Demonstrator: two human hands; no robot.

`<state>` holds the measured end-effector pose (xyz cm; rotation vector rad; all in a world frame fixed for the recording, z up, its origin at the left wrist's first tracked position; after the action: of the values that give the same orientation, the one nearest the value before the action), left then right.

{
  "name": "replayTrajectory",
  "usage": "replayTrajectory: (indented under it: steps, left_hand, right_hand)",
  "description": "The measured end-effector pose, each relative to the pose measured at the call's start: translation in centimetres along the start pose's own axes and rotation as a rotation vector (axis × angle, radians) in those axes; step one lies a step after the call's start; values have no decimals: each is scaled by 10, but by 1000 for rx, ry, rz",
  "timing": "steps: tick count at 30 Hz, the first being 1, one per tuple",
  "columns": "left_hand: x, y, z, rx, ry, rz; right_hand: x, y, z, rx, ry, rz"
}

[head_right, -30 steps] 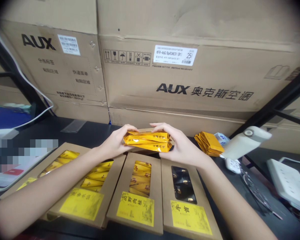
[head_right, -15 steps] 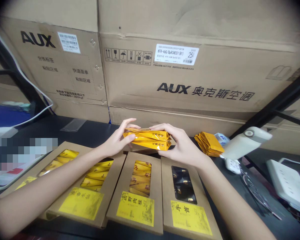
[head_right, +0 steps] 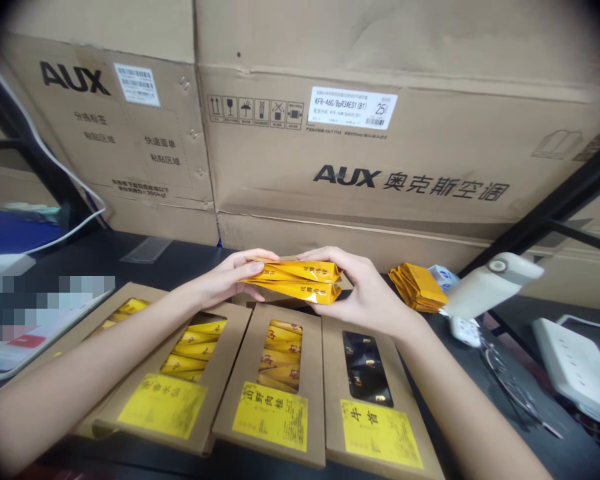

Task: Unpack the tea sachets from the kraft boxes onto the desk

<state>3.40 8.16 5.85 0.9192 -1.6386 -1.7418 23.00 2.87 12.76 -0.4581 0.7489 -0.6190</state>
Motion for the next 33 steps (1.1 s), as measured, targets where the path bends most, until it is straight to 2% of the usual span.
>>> replayTrajectory:
  steps: [10, 19, 25, 30, 33]
  left_hand:
    - [8, 1, -3, 113, -234, -19]
    - [3, -3, 2, 84, -136, 19]
    - [3, -2, 0, 93, -152, 6]
    - [-1, -4, 1, 105, -87, -5]
    - [-2, -6, 2, 95, -96, 6]
  right_hand:
    - [1, -2, 4, 95, -4, 39]
    - [2, -2, 2, 122, 12, 13]
    - [2, -5, 1, 118, 1, 44]
    - [1, -7, -2, 121, -19, 63]
    - [0, -7, -4, 136, -24, 97]
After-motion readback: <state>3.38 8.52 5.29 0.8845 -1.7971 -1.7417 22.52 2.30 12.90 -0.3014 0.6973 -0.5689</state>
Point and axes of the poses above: each hand's wrist, its own x-axis away from the middle knuckle, its own z-axis out of the back of the hand, y = z × x, the point moved 4 cm from there along -x, towards the middle knuckle, and after that the axes turned 13 degrees about -x, right-handed, at the moved point
